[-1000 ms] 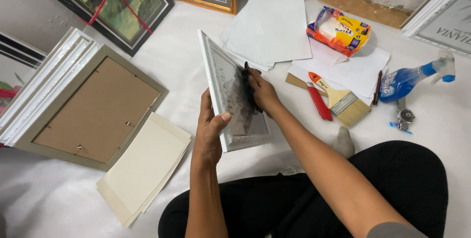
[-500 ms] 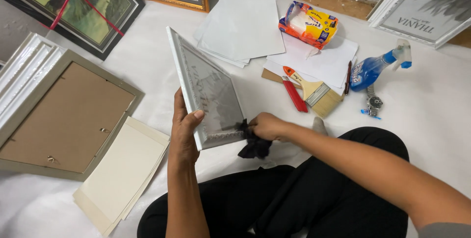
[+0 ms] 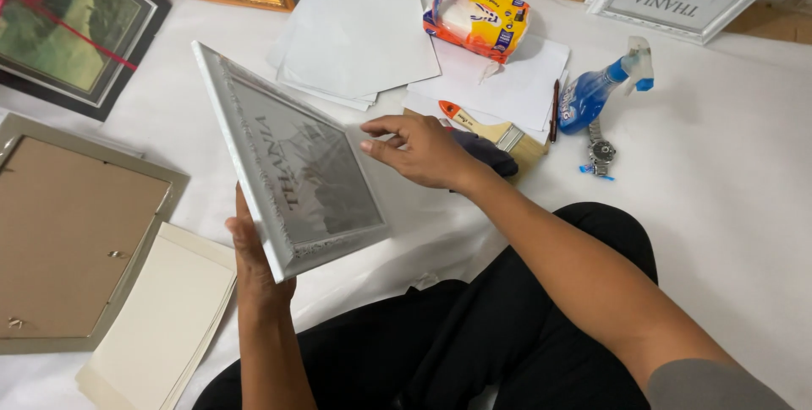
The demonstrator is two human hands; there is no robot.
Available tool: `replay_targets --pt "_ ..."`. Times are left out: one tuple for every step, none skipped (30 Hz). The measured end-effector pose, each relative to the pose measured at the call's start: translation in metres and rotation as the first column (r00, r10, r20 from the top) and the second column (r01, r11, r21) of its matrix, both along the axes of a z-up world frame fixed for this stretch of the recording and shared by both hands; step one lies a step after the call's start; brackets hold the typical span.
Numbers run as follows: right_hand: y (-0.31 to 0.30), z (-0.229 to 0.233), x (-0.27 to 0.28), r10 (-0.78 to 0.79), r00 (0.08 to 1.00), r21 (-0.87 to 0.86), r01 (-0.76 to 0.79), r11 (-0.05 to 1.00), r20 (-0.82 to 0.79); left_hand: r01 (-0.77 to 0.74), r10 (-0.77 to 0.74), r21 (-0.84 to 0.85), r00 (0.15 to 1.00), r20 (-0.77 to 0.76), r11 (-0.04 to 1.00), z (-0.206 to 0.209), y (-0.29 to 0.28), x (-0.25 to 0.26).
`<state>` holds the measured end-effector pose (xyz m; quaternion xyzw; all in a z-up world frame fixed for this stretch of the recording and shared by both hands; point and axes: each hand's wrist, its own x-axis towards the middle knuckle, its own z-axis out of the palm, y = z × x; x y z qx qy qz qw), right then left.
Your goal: Cleaning picture frame glass and assembling the frame with matting and backboard
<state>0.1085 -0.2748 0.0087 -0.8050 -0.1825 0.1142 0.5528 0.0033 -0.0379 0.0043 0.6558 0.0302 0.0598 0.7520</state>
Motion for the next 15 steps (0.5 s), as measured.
replay_targets --pt "-0.001 0.002 0.0 -0.005 1.0 0.002 0.005 1.0 -0.004 0.005 -0.005 0.002 1.0 -0.004 1.0 -0.008 -0.002 0.002" --pt "-0.001 0.004 0.0 0.021 0.998 0.153 -0.012 0.988 -0.062 0.016 -0.016 0.018 1.0 0.016 1.0 -0.015 -0.004 0.003" --pt "-0.001 0.006 -0.001 0.055 0.992 0.301 -0.018 0.953 -0.115 0.027 -0.028 0.034 0.999 0.036 0.999 -0.022 -0.005 0.004" --pt "-0.007 0.013 0.001 0.052 0.991 0.303 -0.014 0.953 -0.119 0.03 -0.031 0.036 0.999 0.031 0.999 -0.029 -0.011 0.005" --pt "-0.013 0.021 0.003 0.09 0.987 0.345 -0.038 0.938 -0.136 0.029 -0.032 0.058 0.998 0.051 0.998 -0.035 -0.017 0.006" --pt "-0.019 0.028 0.005 0.129 0.98 0.385 -0.063 0.921 -0.149 0.028 -0.033 0.079 0.997 0.072 0.997 -0.041 -0.023 0.007" --pt "-0.025 0.03 0.007 0.126 0.98 0.386 -0.059 0.921 -0.151 0.031 -0.036 0.08 0.997 0.069 0.996 -0.038 -0.034 0.009" --pt "-0.03 0.033 0.01 0.156 0.976 0.411 -0.082 0.908 -0.149 0.038 -0.047 0.086 0.994 0.097 0.996 -0.035 -0.044 0.011" --pt "-0.034 0.036 0.013 0.186 0.972 0.435 -0.105 0.894 -0.146 0.046 -0.057 0.093 0.991 0.124 0.995 -0.031 -0.054 0.012" --pt "-0.042 0.036 0.015 0.201 0.969 0.437 -0.121 0.891 -0.143 0.029 -0.041 0.096 0.991 0.127 0.995 -0.031 -0.064 0.016" --pt "-0.047 0.037 0.016 0.205 0.967 0.445 -0.12 0.888 -0.149 0.077 -0.08 0.052 0.996 0.048 0.996 -0.031 -0.072 0.019" --pt "-0.047 0.038 0.019 0.226 0.963 0.458 -0.135 0.879 -0.15 0.104 -0.104 0.01 0.994 -0.025 0.995 -0.029 -0.075 0.02" --pt "-0.052 0.033 0.021 0.259 0.956 0.465 -0.167 0.869 -0.141 0.071 -0.071 0.021 0.997 -0.019 0.997 -0.037 -0.075 0.022" --pt "-0.057 0.028 0.024 0.189 0.971 0.478 -0.097 0.873 -0.147 0.07 -0.066 0.075 0.996 -0.057 0.995 -0.045 -0.076 0.024" --pt "-0.062 0.023 0.028 0.118 0.981 0.491 -0.027 0.871 -0.154 0.071 -0.059 0.127 0.994 -0.096 0.989 -0.053 -0.076 0.027"
